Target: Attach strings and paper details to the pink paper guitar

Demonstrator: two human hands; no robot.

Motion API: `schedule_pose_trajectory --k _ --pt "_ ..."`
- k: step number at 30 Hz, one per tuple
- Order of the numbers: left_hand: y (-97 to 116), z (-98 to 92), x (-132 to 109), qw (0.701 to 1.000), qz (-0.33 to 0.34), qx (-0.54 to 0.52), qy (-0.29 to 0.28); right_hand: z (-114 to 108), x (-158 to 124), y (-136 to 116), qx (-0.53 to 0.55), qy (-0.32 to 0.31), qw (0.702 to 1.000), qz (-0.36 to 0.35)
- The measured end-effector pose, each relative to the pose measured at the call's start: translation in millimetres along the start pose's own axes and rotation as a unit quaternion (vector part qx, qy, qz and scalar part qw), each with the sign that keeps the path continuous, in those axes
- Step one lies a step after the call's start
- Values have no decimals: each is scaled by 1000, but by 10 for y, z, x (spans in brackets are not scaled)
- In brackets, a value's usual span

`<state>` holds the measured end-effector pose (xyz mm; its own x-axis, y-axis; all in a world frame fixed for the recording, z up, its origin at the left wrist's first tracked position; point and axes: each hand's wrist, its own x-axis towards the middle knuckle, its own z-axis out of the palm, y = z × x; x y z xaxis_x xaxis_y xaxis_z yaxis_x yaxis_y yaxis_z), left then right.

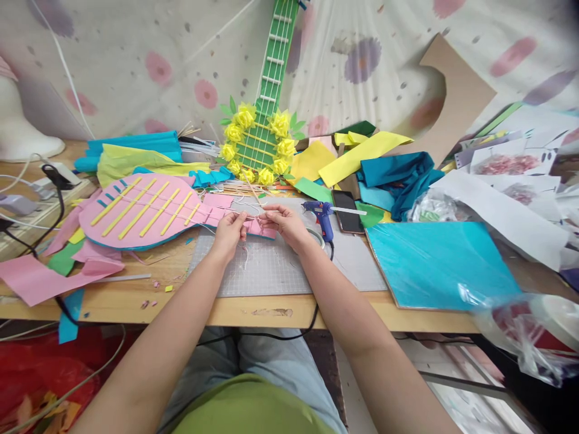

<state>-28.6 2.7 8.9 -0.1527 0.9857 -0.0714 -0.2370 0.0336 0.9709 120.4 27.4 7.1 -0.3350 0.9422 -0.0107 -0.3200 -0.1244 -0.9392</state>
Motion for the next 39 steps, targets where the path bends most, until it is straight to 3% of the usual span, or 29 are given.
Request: schedule_pose_trajectory --k 5,9,12,19,22,28,32,35,39 --pt "-25 -5 9 1000 1 13 3 40 -18 -11 -138 27 990 -32" --pt "-24 7 6 1000 2 9 13 32 -1 4 -360 38 929 -73" --pt "-3 14 2 1000 0 -3 31 9 18 13 -440 49 893 -82" --pt "26 6 4 999 -12 -16 36 -19 5 -17 -369 21 923 -111" --pt "28 20 -2 999 -25 -18 40 -8 5 -7 -336 37 935 -106" --pt "11 68 -5 997 -12 -1 76 101 37 38 -407 113 900 -102" --pt "-6 66 8 996 9 -17 86 151 51 42 -404 127 903 -72" --pt "-14 58 -1 997 27 -8 67 137 59 49 -380 118 916 -52" --pt "-9 41 -31 994 104 21 -17 92 54 58 -336 96 937 -18"
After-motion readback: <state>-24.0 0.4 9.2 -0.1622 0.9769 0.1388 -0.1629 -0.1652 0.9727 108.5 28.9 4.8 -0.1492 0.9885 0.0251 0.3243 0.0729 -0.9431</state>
